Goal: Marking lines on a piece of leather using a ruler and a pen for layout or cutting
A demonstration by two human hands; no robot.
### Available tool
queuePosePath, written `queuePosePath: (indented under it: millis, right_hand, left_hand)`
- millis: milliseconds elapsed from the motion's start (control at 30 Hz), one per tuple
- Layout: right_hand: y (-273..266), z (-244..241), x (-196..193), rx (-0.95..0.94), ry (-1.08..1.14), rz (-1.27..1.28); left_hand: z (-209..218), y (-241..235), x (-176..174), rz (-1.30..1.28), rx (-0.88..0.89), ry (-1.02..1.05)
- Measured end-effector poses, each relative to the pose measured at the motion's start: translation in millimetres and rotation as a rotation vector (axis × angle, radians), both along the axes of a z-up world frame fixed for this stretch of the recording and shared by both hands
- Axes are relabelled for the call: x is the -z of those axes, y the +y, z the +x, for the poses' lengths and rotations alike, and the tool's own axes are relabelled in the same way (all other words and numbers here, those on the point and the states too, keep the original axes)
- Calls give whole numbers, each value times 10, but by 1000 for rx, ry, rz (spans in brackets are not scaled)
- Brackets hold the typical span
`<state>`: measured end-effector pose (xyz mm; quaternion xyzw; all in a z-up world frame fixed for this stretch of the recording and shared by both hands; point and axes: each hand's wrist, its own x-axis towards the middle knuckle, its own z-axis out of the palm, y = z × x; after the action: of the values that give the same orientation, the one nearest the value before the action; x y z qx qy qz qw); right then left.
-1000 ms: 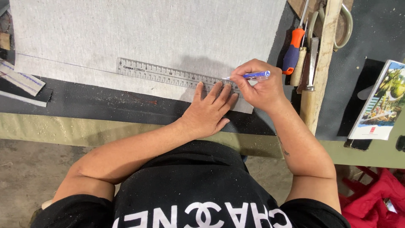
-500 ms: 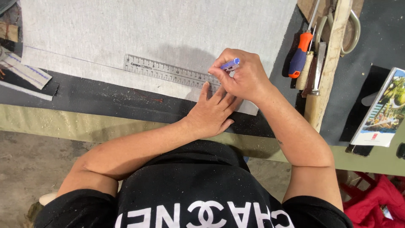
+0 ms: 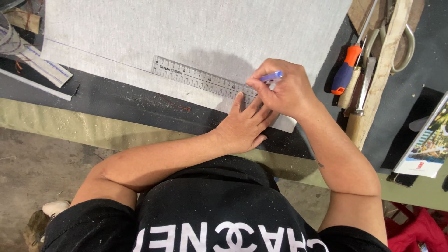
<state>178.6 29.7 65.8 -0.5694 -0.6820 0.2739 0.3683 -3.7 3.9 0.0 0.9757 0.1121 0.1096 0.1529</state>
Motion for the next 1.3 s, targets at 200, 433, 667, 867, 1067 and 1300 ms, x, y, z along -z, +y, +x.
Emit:
queuePosePath:
  millis: [200, 433, 667, 867, 1067, 1300]
  right_hand:
    - [406, -319, -33, -119, -87, 80]
    - [890, -717, -75, -290, -326, -120]
    - [772, -675, -23, -242, -157, 17]
    - [235, -207, -60, -169, -175, -142]
    - [80, 23, -318, -104, -276, -292]
    - [717, -470, -253, -329, -389, -158]
  left_hand:
    - [8, 21, -32, 11, -22, 4]
    - [-15, 20, 1, 21, -24, 21]
    - [8, 3, 68, -23, -17, 31]
    - [8, 15, 13, 49, -15, 74]
    - [-3, 21, -36, 100, -40, 64]
    - [-23, 8, -7, 1, -29, -31]
